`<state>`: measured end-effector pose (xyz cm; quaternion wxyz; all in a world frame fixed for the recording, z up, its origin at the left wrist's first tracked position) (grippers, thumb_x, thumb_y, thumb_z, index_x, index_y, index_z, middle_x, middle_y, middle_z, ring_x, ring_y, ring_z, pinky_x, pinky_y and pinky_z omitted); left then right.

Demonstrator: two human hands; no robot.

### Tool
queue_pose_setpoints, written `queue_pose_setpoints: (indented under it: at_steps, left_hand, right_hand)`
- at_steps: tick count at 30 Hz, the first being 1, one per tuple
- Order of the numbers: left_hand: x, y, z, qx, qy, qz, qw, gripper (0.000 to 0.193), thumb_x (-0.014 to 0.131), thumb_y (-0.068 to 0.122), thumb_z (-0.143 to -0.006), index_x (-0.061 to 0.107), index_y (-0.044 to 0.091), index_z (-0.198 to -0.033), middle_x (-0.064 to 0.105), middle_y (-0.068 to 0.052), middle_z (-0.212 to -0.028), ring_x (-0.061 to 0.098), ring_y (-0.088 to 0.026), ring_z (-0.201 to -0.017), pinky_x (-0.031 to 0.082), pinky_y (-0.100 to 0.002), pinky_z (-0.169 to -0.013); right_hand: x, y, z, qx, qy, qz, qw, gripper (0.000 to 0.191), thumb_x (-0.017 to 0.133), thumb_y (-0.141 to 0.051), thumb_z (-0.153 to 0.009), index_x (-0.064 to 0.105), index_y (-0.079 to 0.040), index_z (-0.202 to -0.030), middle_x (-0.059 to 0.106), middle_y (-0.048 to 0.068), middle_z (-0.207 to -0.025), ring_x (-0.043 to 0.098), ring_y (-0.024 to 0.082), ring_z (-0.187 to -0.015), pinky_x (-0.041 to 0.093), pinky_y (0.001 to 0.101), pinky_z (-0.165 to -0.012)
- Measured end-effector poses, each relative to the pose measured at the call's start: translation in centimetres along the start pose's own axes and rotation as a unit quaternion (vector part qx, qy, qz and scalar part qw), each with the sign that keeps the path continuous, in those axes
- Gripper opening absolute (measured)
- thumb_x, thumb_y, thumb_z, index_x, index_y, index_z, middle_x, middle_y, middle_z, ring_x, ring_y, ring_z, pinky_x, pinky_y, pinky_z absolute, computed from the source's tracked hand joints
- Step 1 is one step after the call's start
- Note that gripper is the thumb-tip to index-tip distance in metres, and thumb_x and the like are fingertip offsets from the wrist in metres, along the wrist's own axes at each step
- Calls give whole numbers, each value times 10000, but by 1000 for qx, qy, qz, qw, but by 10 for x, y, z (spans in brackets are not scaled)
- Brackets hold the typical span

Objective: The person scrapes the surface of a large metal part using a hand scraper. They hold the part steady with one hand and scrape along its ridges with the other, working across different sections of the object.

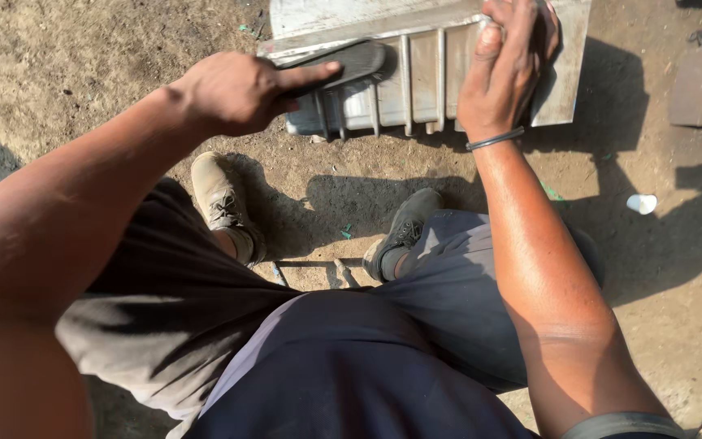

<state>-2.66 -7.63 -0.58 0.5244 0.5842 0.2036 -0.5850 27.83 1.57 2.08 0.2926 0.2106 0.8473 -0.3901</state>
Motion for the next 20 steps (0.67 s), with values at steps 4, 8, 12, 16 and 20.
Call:
queue_pose_setpoints:
  at_steps: [4,8,12,16,20]
  left_hand:
    - [-11,21,-19,133,103,-20,985,572,540,312,-1093,402,283,-1647,670,-121,-822,501,-124,-466,458,-297,-478]
    - [-16,48,-63,107,74,15,991,593,560,380,-1063,375,315,-1622,682,-116,-673,530,-145,-446,465,-324,-472]
    - [-31,62,-50,47,63,49,996,566,498,436,-1056,331,391,-1595,672,-95,-748,528,-140,-459,475,-328,-479]
    - [-19,33,5,-116,-103,47,987,595,402,449,-1076,201,513,-1632,675,-106,-792,565,-180,-514,507,-337,-480]
    - [-16,23,40,-123,-74,-50,988,669,453,504,-1037,178,509,-1647,683,-118,-811,606,-202,-554,550,-338,-513]
  right_hand:
    - [-5,-5,-4,-29,-6,102,994,404,358,-389,-1181,483,-68,-1392,725,156,-1171,646,381,-1146,409,487,-1100]
    - [-6,-19,-12,-33,-18,141,989,390,363,-374,-1150,545,-56,-1283,708,180,-1116,606,428,-1163,316,530,-1138]
    - [-4,-20,-12,-32,-6,51,998,468,353,-395,-1207,443,-28,-1484,749,107,-1237,661,294,-1234,295,500,-1250]
    - [2,-10,-4,-68,9,90,994,473,339,-362,-1221,379,-23,-1548,749,87,-1252,656,269,-1262,217,515,-1260]
    - [5,6,1,-70,-4,118,991,409,349,-360,-1239,399,-115,-1563,758,66,-1321,658,251,-1310,218,475,-1245]
Point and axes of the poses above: each hand's wrist, its own z-axis away from the middle knuckle, its own x-axis out of the palm, y = z × x, the point moved 4 cm from there along -z, towards the middle knuckle
